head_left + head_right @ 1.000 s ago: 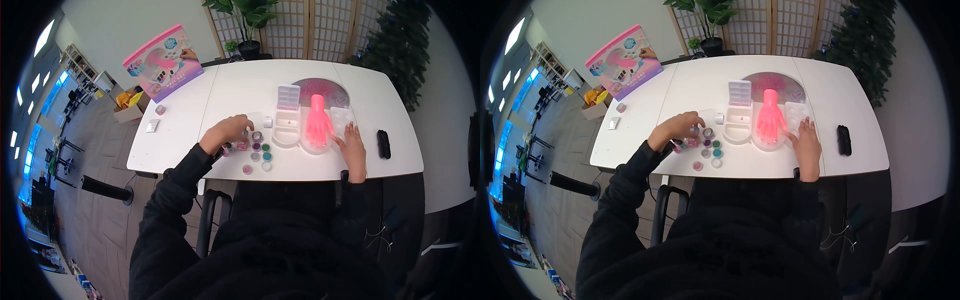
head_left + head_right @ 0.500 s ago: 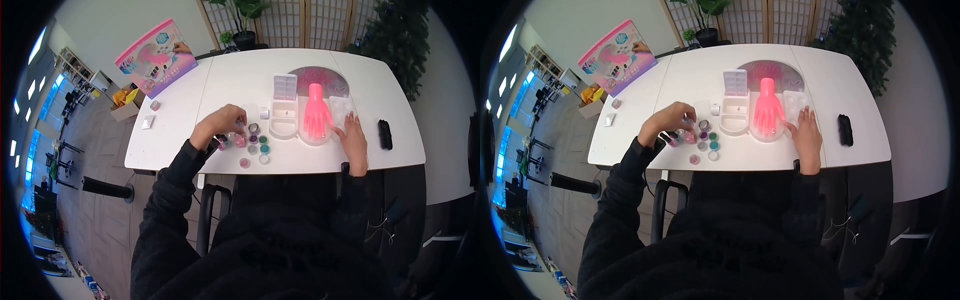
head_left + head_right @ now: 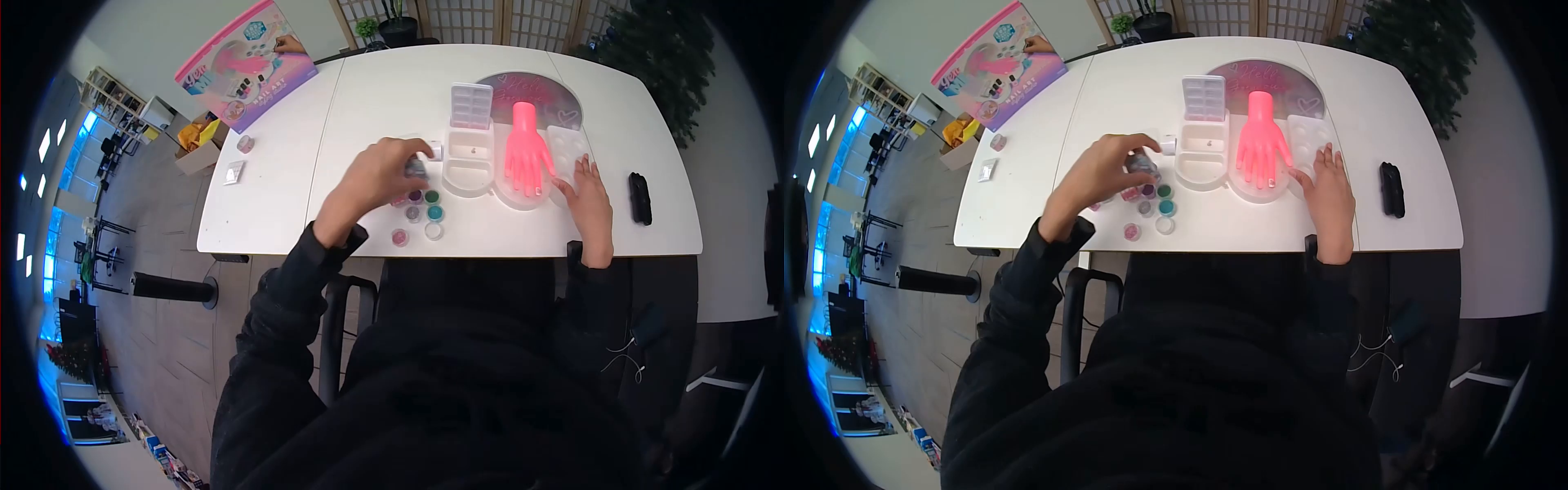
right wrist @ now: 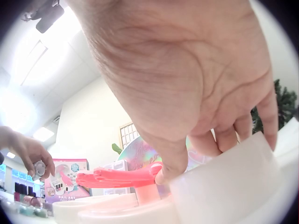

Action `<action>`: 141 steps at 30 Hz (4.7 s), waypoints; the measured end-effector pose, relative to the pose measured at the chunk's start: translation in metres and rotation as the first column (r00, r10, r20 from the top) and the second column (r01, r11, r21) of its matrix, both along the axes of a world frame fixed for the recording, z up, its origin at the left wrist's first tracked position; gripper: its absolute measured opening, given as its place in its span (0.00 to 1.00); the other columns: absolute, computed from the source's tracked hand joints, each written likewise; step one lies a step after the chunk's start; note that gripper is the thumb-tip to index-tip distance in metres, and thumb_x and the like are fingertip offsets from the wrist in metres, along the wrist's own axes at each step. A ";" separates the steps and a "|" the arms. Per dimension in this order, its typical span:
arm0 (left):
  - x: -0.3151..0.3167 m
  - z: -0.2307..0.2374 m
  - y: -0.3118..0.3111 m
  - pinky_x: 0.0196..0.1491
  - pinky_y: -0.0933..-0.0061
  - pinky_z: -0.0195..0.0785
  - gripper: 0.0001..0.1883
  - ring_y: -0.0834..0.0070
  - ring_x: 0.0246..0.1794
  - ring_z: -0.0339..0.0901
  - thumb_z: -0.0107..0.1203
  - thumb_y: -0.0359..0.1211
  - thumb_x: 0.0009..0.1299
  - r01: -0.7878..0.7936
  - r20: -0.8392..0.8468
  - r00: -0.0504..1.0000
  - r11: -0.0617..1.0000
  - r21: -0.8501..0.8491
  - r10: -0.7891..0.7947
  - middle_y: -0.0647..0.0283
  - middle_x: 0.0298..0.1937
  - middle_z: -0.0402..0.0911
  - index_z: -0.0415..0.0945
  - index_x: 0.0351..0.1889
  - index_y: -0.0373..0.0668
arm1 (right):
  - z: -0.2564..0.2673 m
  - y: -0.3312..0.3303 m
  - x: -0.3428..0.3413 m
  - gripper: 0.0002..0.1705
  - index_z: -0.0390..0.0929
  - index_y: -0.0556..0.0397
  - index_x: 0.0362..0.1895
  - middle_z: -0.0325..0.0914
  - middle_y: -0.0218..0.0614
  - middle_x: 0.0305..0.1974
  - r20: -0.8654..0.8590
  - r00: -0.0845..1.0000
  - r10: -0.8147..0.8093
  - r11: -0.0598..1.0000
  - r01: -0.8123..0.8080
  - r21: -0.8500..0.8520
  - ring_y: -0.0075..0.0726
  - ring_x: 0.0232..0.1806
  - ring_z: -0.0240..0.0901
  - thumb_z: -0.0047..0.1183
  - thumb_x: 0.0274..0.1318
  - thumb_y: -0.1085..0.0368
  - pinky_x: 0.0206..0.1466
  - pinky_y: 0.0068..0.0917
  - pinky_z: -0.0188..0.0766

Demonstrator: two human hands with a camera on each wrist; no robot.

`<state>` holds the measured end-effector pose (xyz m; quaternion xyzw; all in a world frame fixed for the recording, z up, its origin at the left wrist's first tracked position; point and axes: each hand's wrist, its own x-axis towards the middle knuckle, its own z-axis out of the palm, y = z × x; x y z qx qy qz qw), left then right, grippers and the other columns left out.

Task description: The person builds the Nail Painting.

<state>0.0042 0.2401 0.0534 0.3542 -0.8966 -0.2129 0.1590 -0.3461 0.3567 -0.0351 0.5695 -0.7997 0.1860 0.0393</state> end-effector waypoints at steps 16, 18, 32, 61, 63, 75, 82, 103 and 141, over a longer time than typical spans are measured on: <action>-0.086 -0.041 -0.040 0.50 0.57 0.76 0.15 0.51 0.48 0.82 0.68 0.24 0.60 0.026 0.034 0.999 0.964 -0.265 -0.017 0.55 0.44 0.86 0.83 0.46 0.40 | -0.001 0.000 0.003 0.43 0.71 0.62 0.69 0.64 0.49 0.75 -0.032 0.999 -0.012 0.999 0.010 -0.041 0.52 0.78 0.58 0.56 0.64 0.39 0.67 0.43 0.75; -0.089 -0.038 -0.035 0.52 0.57 0.75 0.12 0.53 0.48 0.82 0.68 0.25 0.61 -0.026 0.004 1.000 0.965 -0.263 0.028 0.56 0.43 0.87 0.85 0.44 0.40 | -0.001 0.001 0.004 0.43 0.71 0.62 0.69 0.64 0.49 0.75 -0.045 0.999 -0.016 1.000 0.015 -0.021 0.52 0.78 0.58 0.56 0.65 0.39 0.67 0.43 0.74; -0.038 0.002 -0.021 0.49 0.59 0.77 0.11 0.57 0.46 0.83 0.65 0.28 0.65 -0.091 0.002 0.996 0.968 -0.232 0.095 0.57 0.45 0.85 0.84 0.46 0.41 | -0.001 -0.001 0.001 0.42 0.71 0.64 0.69 0.63 0.50 0.76 -0.022 1.000 -0.002 1.000 0.002 -0.012 0.54 0.79 0.56 0.55 0.66 0.40 0.70 0.44 0.71; -0.096 -0.033 -0.041 0.43 0.67 0.80 0.16 0.62 0.41 0.84 0.61 0.17 0.59 0.095 -0.289 0.947 0.982 -0.165 -0.141 0.56 0.41 0.82 0.80 0.46 0.37 | -0.006 -0.001 0.005 0.43 0.70 0.68 0.68 0.65 0.54 0.74 -0.036 0.999 -0.001 0.997 -0.001 -0.074 0.57 0.77 0.59 0.60 0.64 0.44 0.66 0.43 0.75; -0.106 -0.047 -0.048 0.45 0.64 0.79 0.14 0.57 0.44 0.84 0.62 0.19 0.59 0.067 -0.291 0.948 0.976 -0.209 -0.128 0.55 0.42 0.83 0.82 0.44 0.36 | -0.006 0.001 0.006 0.43 0.70 0.68 0.68 0.65 0.55 0.74 -0.040 0.999 -0.008 0.996 0.004 -0.086 0.57 0.77 0.59 0.60 0.63 0.44 0.66 0.43 0.75; -0.098 -0.048 -0.037 0.54 0.60 0.75 0.10 0.54 0.50 0.79 0.65 0.23 0.60 0.044 0.020 0.999 0.913 -0.405 -0.039 0.55 0.47 0.87 0.86 0.41 0.36 | -0.007 0.002 0.006 0.43 0.70 0.68 0.68 0.66 0.56 0.73 -0.034 0.999 -0.002 0.994 -0.002 -0.105 0.58 0.77 0.60 0.59 0.64 0.43 0.66 0.42 0.75; -0.088 -0.048 -0.028 0.58 0.55 0.70 0.11 0.58 0.55 0.76 0.63 0.24 0.63 0.055 0.216 0.976 0.954 -0.294 0.011 0.60 0.48 0.87 0.87 0.44 0.40 | -0.006 0.001 0.003 0.43 0.70 0.66 0.69 0.64 0.54 0.74 -0.042 0.999 0.017 0.998 -0.020 -0.055 0.58 0.77 0.59 0.58 0.65 0.42 0.68 0.43 0.72; 0.010 -0.052 0.008 0.49 0.57 0.77 0.10 0.55 0.49 0.81 0.64 0.25 0.60 -0.069 0.402 0.897 0.957 -0.282 0.183 0.53 0.43 0.85 0.85 0.41 0.38 | -0.002 0.001 0.003 0.41 0.70 0.64 0.70 0.61 0.50 0.76 -0.007 1.000 0.016 1.000 -0.016 -0.003 0.55 0.80 0.55 0.55 0.68 0.42 0.69 0.44 0.71; -0.078 -0.045 -0.049 0.49 0.59 0.76 0.08 0.53 0.46 0.82 0.64 0.25 0.64 0.108 -0.014 0.993 0.939 -0.327 -0.119 0.54 0.43 0.83 0.84 0.41 0.34 | 0.005 0.005 0.008 0.43 0.67 0.68 0.70 0.62 0.56 0.75 0.037 0.999 0.029 0.999 -0.029 -0.024 0.61 0.79 0.55 0.54 0.68 0.42 0.75 0.44 0.63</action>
